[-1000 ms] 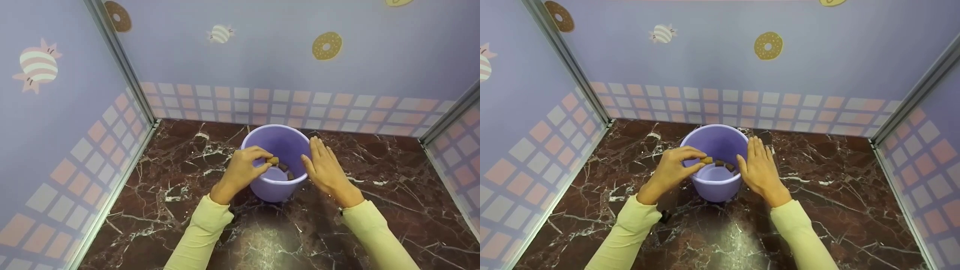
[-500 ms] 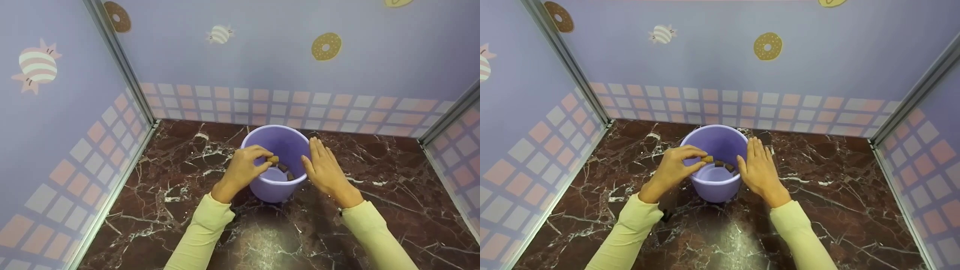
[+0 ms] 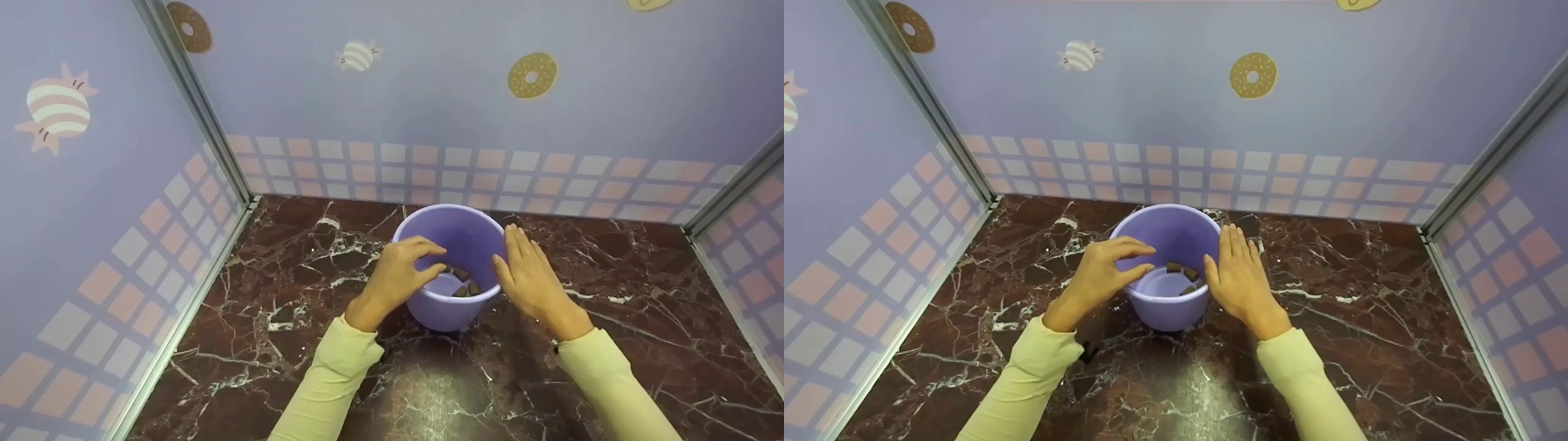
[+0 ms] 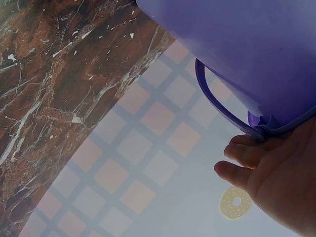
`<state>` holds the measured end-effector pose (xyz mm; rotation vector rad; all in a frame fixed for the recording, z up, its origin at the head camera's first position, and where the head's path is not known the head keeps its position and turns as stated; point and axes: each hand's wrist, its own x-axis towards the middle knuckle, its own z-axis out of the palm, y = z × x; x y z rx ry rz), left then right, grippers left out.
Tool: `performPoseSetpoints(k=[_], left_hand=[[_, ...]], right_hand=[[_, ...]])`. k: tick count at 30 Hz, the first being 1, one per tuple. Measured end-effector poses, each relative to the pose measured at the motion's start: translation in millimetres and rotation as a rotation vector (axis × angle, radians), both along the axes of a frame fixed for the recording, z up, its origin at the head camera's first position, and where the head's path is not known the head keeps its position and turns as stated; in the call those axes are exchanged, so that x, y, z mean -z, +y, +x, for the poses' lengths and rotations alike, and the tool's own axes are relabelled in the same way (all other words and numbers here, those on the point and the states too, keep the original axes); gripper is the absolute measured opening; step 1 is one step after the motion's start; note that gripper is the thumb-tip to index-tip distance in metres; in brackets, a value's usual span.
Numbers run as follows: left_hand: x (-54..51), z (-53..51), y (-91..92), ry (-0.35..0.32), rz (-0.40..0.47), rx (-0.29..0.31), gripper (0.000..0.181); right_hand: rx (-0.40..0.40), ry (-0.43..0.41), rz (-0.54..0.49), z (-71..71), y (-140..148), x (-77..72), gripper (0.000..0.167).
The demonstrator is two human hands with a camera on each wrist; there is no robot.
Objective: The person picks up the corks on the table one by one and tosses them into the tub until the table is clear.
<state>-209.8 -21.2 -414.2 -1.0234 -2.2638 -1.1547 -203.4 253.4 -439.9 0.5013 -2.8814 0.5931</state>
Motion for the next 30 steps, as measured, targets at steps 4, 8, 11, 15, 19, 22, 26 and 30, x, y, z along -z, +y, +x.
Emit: performPoseSetpoints(k=[4, 8, 11, 15, 19, 22, 26, 30], left_hand=[[-0.3, 0.5, -0.7, -0.001, 0.001, -0.004, 0.022], [-0.5, -0.3, -0.7, 0.008, 0.003, -0.003, 0.022], [0.0, -1.8, -0.8, 0.022, 0.002, -0.003, 0.021], [1.0, -2.9, -1.2, 0.029, 0.004, -0.004, 0.020], [0.3, -2.6, -1.9, 0.018, -0.003, -0.014, 0.020], [-0.2, -2.5, -2.0, 0.012, -0.006, -0.019, 0.021], [-1.2, -3.5, -1.5, 0.022, -0.001, -0.037, 0.025], [-4.1, -5.7, -0.7, 0.063, 0.008, -0.084, 0.032]], right_hand=[[-0.004, 0.011, -0.002, 0.0, -0.8, 0.9, 0.067], [-0.006, 0.011, -0.003, -0.9, -1.2, 1.2, 0.067], [-0.004, 0.000, -0.004, -1.9, -1.2, 0.8, 0.068], [0.002, -0.008, -0.018, -2.7, -0.1, 0.7, 0.068], [0.006, -0.007, -0.042, -2.7, 1.5, 1.4, 0.068], [0.011, -0.009, -0.047, -1.1, 2.0, 0.4, 0.069], [0.035, -0.009, -0.031, 1.3, 1.5, -5.5, 0.070], [0.075, 0.002, -0.016, 2.9, -0.7, -14.5, 0.071]])
